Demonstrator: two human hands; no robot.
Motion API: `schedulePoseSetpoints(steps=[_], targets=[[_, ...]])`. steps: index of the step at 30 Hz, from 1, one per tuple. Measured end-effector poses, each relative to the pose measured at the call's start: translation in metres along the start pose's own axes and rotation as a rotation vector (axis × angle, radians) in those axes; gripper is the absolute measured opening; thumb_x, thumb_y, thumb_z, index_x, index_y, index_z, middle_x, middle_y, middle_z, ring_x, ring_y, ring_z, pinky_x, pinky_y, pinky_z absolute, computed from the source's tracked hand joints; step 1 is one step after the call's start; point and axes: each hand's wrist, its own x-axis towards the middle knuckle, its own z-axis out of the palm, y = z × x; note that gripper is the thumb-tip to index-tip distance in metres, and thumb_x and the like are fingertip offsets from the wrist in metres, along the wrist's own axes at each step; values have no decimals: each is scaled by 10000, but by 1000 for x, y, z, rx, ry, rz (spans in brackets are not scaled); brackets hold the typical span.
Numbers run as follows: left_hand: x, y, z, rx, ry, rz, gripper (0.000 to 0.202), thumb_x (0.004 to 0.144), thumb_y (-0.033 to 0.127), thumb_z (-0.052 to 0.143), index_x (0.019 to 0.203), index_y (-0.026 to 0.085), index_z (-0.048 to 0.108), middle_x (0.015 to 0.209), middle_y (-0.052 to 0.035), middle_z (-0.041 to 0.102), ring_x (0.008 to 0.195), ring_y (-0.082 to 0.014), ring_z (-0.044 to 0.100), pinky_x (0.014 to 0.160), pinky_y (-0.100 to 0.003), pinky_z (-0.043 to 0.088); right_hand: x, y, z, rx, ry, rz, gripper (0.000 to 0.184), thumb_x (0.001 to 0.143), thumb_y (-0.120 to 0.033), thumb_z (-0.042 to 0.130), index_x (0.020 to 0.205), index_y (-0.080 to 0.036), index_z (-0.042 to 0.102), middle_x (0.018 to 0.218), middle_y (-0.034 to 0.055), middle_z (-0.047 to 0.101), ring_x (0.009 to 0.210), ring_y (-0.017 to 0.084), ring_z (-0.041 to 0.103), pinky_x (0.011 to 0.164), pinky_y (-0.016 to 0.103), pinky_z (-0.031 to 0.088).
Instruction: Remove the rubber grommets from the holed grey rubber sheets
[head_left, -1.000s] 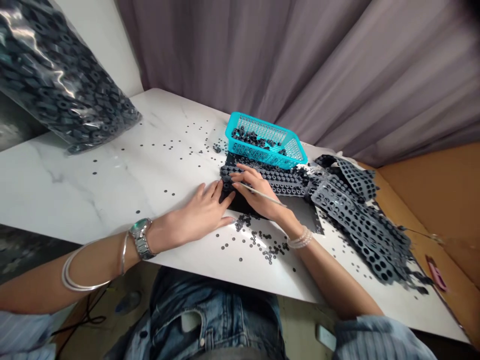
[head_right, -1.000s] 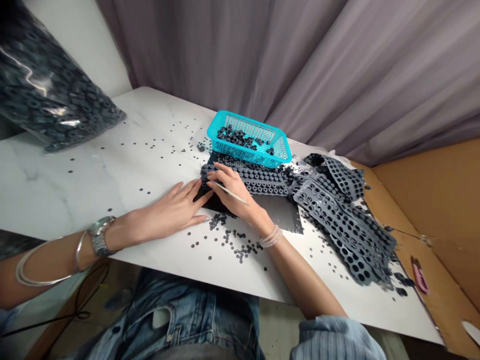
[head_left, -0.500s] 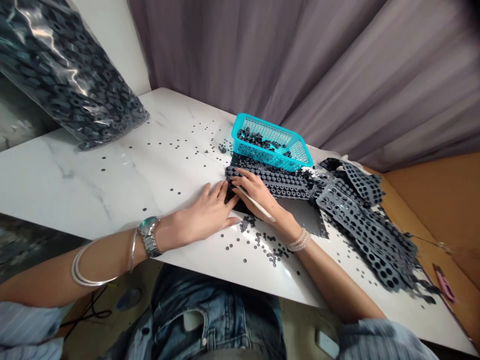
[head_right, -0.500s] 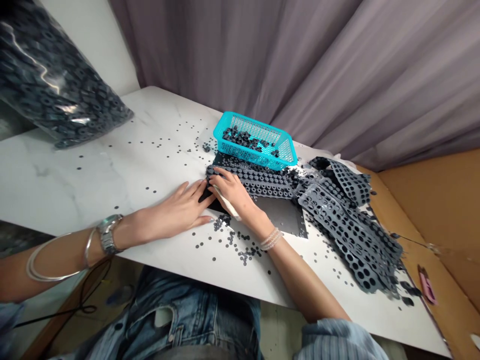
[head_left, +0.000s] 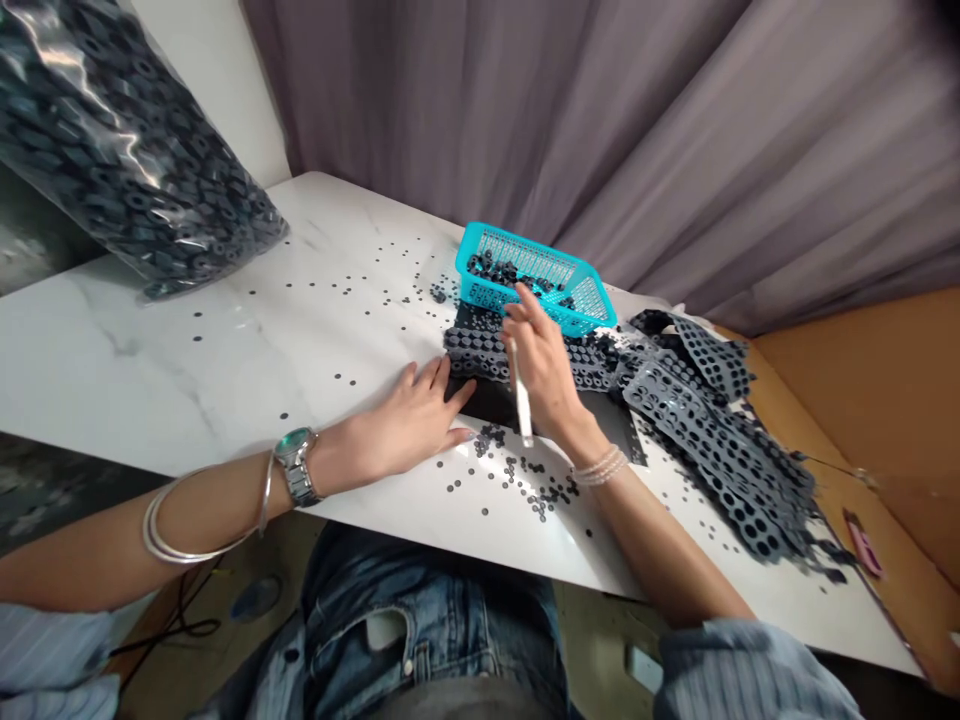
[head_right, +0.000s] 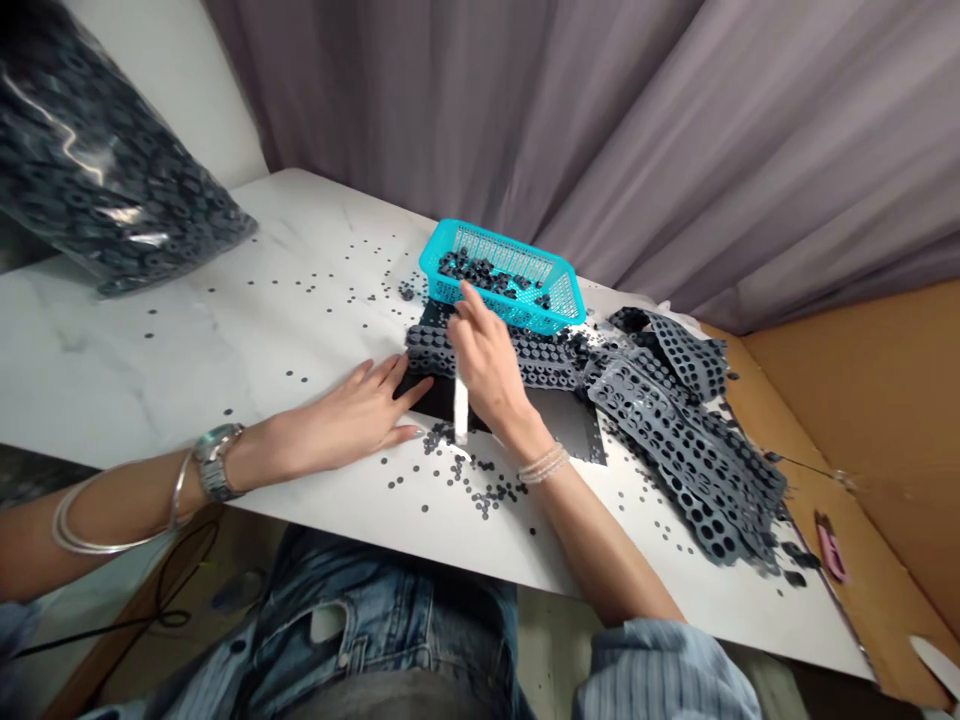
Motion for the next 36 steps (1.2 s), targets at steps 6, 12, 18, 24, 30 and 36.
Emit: schedulePoseSetpoints(steps=[6,12,18,24,30,36], targets=[[-3,2,-5,-26,-23,-39,653,1008,512,340,1532,122,347,1565,-278,319,1467,-398,271,1124,-531,270,-14,37,-32,-95,164,214,217,998,-353,441,1056,-220,601,1139,136,697,1384,322,442,1063,601,412],[-3,0,1,-5,10,-20,645,1006,504,356,1519,113,370,1542,-312,331,1450,-422,301,1100,-560,303,-22,21,-19,250,-45,195,173,979,-325,503,1027,-235,643,1197,91,694,1344,240,502,1071,491,459],[-2,-1,7,4,43,-11,636,999,494,385,1506,111,382,1541,-292,354,1447,-403,313,1103,-544,315,-13,-8,8,331,-200,75,181,992,-292,494,1061,-215,642,1292,107,652,1386,218,458,1110,471,432],[-3,1,10,14,88,-5,642,1005,507,351,1487,86,399,1529,-284,379,1443,-392,314,1122,-541,276,-14,-1,14,327,-215,62,196,991,-310,498,1089,-222,644,1336,104,627,1401,231,438,1119,496,430],[-2,0,12,28,93,3,677,1009,533,300,1492,65,379,1507,-296,402,1425,-399,339,1124,-547,270,-9,-3,16,290,-209,-6,227,1006,-306,462,1101,-210,644,1322,115,636,1409,238,427,1116,510,435],[-3,-2,11,23,78,35,685,1019,523,237,1482,42,388,1511,-324,375,1431,-419,318,1118,-563,266,-9,-5,14,250,-220,-13,237,1005,-313,457,1104,-207,644,1328,124,629,1406,254,430,1099,515,454]])
